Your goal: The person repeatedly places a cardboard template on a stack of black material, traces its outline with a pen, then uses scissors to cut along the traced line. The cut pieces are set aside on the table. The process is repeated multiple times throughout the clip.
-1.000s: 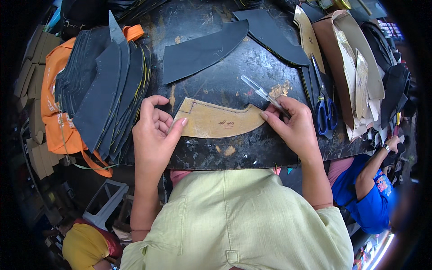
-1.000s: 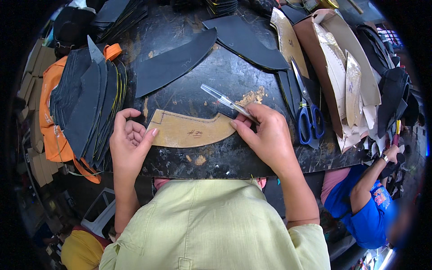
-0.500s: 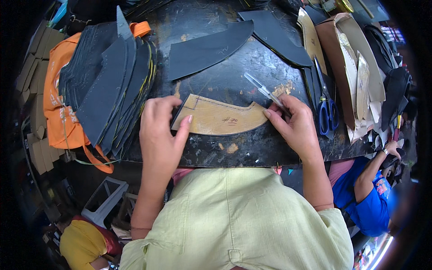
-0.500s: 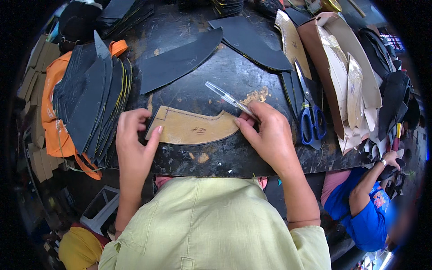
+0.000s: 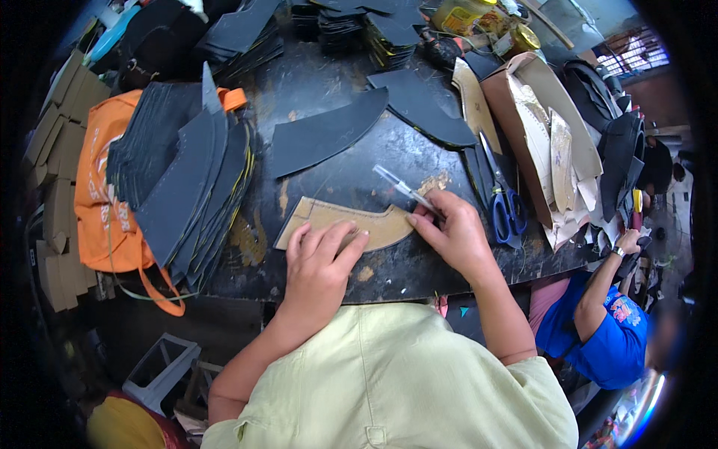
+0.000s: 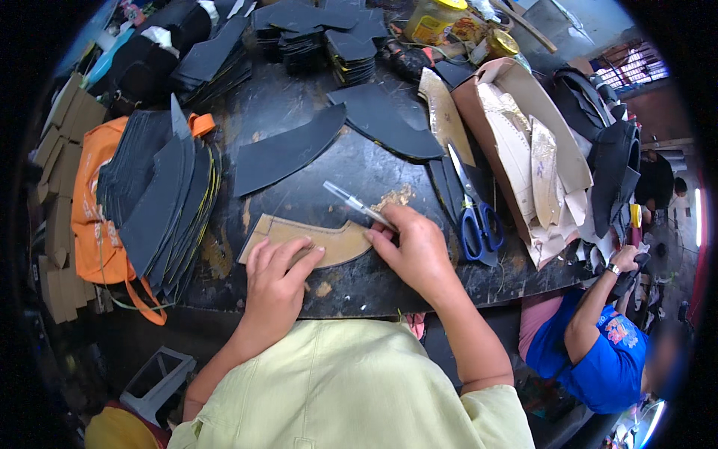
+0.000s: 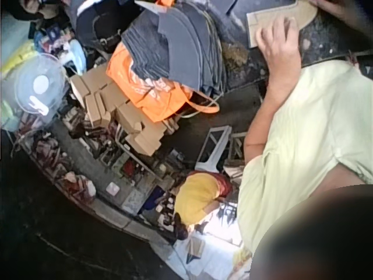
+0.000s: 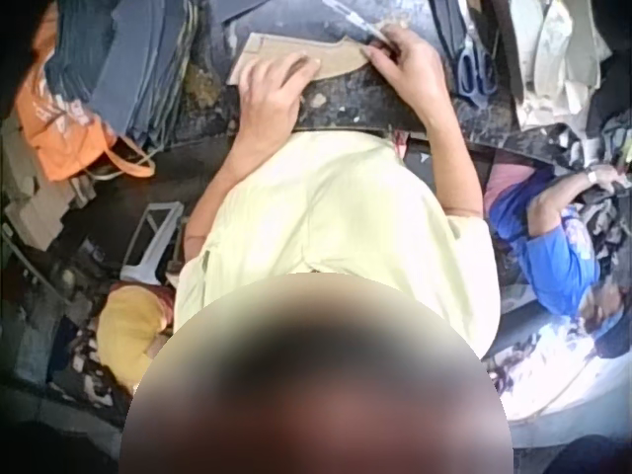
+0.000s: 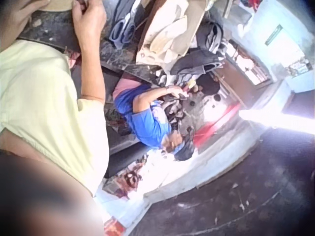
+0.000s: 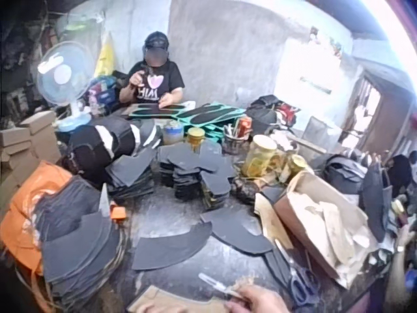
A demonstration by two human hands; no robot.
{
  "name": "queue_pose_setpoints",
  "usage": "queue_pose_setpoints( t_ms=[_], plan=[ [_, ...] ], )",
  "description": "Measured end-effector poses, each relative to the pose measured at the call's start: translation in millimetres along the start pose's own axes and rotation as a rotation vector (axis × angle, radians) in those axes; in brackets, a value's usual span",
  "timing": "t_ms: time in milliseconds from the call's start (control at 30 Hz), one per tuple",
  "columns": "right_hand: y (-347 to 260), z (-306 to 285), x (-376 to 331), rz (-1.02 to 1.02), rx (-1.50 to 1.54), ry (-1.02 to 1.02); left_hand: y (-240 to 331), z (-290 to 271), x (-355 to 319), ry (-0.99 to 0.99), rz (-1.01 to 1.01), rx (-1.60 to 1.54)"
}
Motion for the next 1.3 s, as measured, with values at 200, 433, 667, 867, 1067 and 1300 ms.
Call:
queue_pose_setpoints(
  t_ms=[200, 433, 667, 867, 1067, 1300],
  plan=[
    [0.9, 1.8, -1.1, 0.013, 0.009, 0.032, 0.5, 4.2, -0.9, 0.004, -0.002, 0.021],
    [-1.2, -0.5, -3.6, -0.075, -0.055, 0.043, 7.0, -2.4, 3.6, -0.038, 0.024, 0.017],
    [2.1, 1.8, -2.3, -0.074, -0.097, 0.010, 11.0, -4.2, 7.1, -0.025, 0.122, 0.088],
    [1.8, 3.3, -4.4, -0.087, -0.073, 0.009, 11.1, -1.1, 1.9, 0.011, 0.131, 0.099],
    [7.1, 6.2, -1.9, -0.085, -0.064, 0.022, 5.9, 6.8, -1.4, 0.033, 0.138, 0.118],
    [8.3, 6.4, -0.8, -0.031, -0.065, -0.002, 7.4, 10.3, -4.9, 0.040, 0.159, 0.148]
  ],
)
Point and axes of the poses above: each hand's wrist, its own x-axis towards the middle knuckle, its own z-axis out of the palm, y = z × x, the point moved 5 cm from there along x, towards the middle knuckle, and after that the axes turned 10 degrees about -x, right-handed, at the moved point
